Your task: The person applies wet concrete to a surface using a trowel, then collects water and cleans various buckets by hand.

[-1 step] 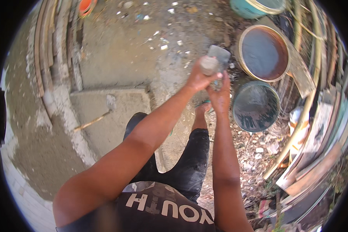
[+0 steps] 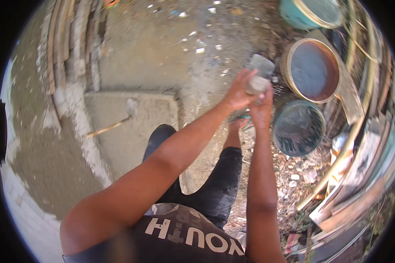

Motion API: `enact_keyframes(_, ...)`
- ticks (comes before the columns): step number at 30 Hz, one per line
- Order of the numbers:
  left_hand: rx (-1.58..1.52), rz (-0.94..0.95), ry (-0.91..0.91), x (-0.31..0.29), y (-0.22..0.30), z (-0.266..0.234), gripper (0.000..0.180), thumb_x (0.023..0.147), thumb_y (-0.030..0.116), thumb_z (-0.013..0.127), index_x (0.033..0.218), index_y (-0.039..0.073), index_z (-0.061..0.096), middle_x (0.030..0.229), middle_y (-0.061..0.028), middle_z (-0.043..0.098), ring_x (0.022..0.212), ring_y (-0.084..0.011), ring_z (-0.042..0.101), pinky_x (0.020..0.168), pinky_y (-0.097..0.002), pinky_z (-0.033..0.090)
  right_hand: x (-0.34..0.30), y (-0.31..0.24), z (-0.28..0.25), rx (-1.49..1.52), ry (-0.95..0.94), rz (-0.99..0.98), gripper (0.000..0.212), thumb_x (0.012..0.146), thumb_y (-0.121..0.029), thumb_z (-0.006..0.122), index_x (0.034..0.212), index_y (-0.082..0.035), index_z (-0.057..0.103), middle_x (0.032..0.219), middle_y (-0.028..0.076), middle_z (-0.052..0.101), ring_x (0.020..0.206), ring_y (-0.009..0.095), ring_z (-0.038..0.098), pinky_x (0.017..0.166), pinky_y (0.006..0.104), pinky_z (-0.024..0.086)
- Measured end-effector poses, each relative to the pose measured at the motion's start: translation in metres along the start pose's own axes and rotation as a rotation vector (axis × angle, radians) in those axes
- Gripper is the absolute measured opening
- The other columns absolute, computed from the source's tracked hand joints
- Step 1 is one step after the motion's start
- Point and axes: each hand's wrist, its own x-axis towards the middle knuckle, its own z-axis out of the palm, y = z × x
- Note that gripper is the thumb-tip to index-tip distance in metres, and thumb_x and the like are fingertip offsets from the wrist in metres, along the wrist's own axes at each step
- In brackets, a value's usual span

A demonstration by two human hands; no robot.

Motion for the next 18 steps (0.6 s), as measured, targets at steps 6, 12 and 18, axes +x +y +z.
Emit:
enact_keyframes(6,-0.262,-0.482,-0.24,-0.157,-0.128,-0.255,0.052,0.091,0.038,0.07,0.132,0.007,0.061,0.131,-0.015,0.062,0.126,-0.0252,0.055,0.106,-0.0369,0.044,-0.004,0.003,0.07,-0.447,0.062,-0.116,0.079,0.081,-0.022,0.079,0.145,0.001,0.039,0.142,0.02,0.049,0.13,0.03,0.049,0.107,0.04,0.041)
enact_keyframes(12,-0.137,-1.448,0.761,-0.483,-0.406,-0.591,0.074,0.083,0.033,0.077,0.142,0.005,0.041,0.121,-0.0159,0.051,0.108,-0.0248,0.043,0.091,-0.0415,0.04,-0.084,0.08,0.093,-0.879,0.039,0.104,0.083,0.086,-0.037,0.077,0.145,0.005,0.036,0.144,0.025,0.046,0.131,0.037,0.048,0.108,0.0451,0.041)
enact_keyframes(18,-0.134,-1.0,0.891,-0.508,-0.575,-0.784,0.08,0.082,0.028,0.081,0.145,0.002,0.04,0.123,-0.0087,0.058,0.113,-0.0202,0.052,0.101,-0.0368,0.04,-0.15,0.075,0.232,-0.846,0.08,0.173,0.091,0.08,-0.039,0.08,0.146,0.002,0.032,0.143,0.024,0.047,0.132,0.039,0.047,0.107,0.0455,0.041)
